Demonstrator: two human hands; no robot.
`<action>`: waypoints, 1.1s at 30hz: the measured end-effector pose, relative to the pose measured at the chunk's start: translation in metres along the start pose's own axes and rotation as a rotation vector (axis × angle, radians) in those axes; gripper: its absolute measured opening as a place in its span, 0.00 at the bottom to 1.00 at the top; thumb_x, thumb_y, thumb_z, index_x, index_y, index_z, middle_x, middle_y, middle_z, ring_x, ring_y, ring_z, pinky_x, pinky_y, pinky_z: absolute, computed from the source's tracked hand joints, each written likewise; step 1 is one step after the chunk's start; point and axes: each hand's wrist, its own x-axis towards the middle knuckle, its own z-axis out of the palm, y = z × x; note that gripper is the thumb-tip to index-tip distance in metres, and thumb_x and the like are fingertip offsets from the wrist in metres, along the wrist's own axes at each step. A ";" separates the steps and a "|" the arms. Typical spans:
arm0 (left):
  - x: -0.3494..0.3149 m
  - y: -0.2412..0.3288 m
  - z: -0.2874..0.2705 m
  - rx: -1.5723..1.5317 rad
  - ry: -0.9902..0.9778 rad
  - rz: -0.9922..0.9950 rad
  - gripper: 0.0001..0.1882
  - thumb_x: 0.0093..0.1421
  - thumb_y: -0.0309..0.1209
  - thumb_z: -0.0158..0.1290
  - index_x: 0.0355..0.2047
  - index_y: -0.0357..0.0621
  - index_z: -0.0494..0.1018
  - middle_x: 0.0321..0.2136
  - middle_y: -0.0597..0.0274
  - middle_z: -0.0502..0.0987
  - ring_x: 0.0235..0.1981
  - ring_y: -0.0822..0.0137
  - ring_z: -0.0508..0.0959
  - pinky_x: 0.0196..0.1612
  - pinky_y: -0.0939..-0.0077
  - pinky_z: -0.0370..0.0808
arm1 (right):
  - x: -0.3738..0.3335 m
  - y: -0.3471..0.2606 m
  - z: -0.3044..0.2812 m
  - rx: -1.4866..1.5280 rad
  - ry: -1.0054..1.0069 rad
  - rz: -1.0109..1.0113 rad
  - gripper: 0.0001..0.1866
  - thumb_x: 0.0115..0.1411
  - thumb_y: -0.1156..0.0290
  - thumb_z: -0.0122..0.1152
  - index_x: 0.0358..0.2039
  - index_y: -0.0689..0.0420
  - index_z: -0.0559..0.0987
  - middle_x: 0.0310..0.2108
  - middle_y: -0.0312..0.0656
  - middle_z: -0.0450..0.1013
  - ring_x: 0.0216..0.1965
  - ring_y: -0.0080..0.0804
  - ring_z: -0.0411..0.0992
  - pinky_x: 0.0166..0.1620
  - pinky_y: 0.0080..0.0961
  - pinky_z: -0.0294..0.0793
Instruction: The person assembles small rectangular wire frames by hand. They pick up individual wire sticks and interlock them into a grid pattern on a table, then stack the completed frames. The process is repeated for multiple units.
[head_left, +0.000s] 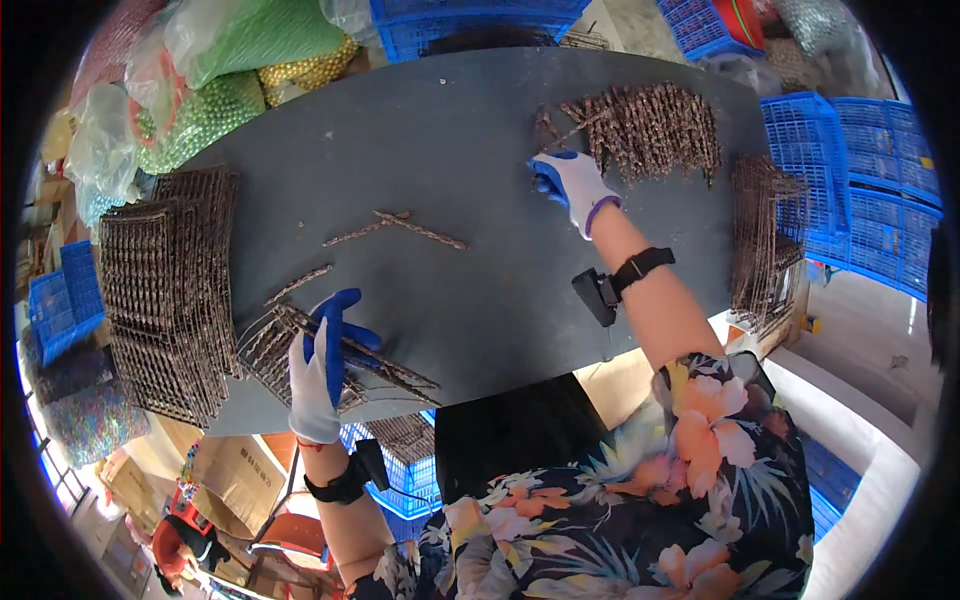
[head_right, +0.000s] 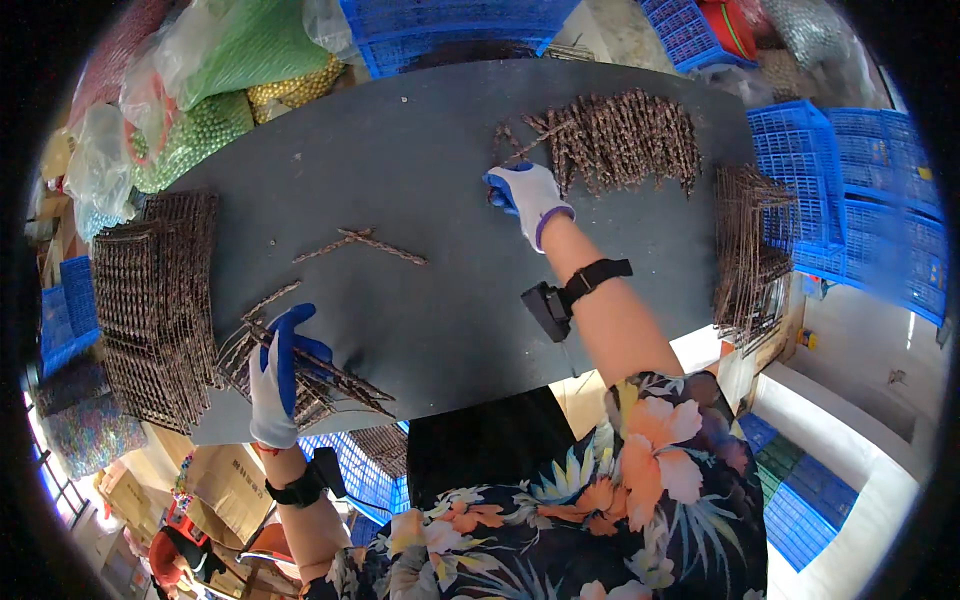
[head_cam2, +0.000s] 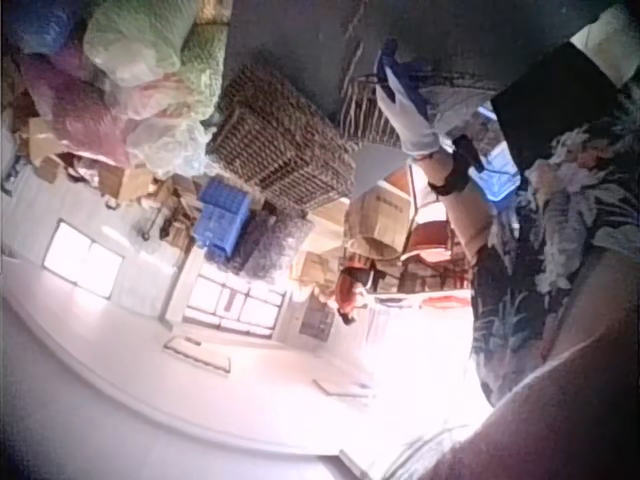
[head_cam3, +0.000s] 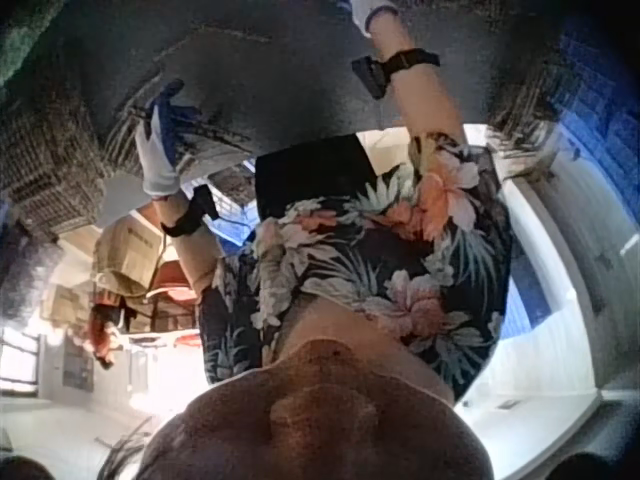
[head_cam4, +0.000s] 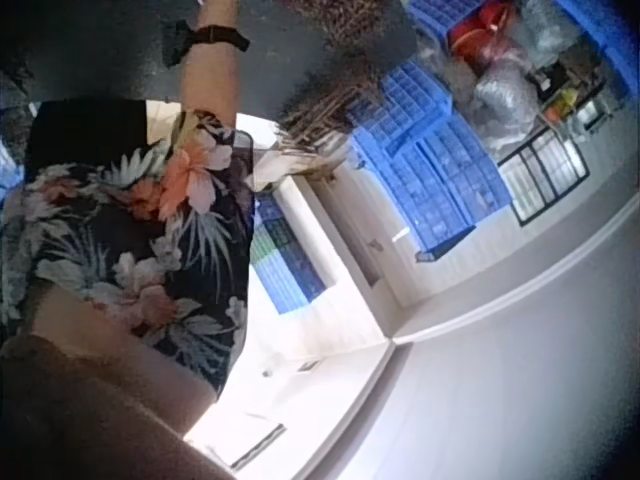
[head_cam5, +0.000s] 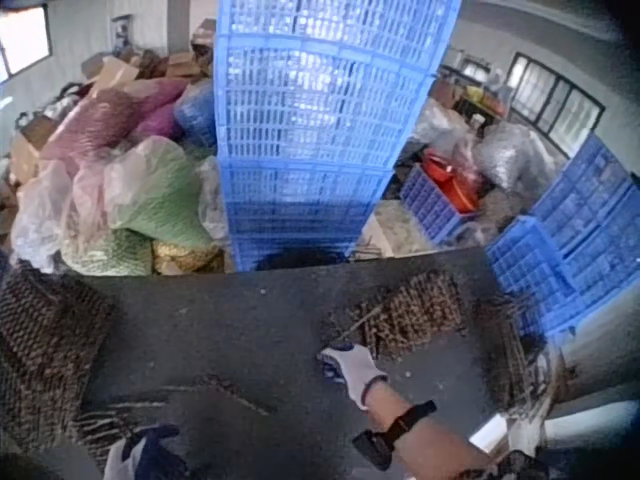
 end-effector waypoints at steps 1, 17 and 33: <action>0.000 0.001 0.001 0.017 0.005 0.012 0.23 0.72 0.43 0.41 0.55 0.38 0.72 0.26 0.56 0.79 0.27 0.69 0.79 0.33 0.77 0.75 | -0.002 -0.003 0.001 0.026 -0.012 0.086 0.09 0.58 0.62 0.66 0.27 0.55 0.80 0.23 0.35 0.75 0.23 0.20 0.71 0.28 0.19 0.69; 0.001 0.000 -0.001 -0.021 -0.017 0.021 0.22 0.72 0.42 0.41 0.55 0.38 0.72 0.28 0.57 0.80 0.27 0.70 0.79 0.31 0.78 0.75 | -0.009 0.021 -0.038 -1.000 0.347 -0.225 0.23 0.55 0.50 0.62 0.41 0.55 0.78 0.39 0.50 0.78 0.42 0.48 0.76 0.46 0.42 0.74; -0.012 -0.001 -0.012 -0.029 0.018 0.043 0.22 0.72 0.41 0.41 0.54 0.37 0.72 0.28 0.57 0.81 0.27 0.69 0.81 0.32 0.77 0.77 | -0.058 0.044 0.120 -1.177 -0.031 -0.898 0.12 0.56 0.61 0.64 0.38 0.50 0.77 0.39 0.40 0.72 0.45 0.41 0.70 0.48 0.40 0.67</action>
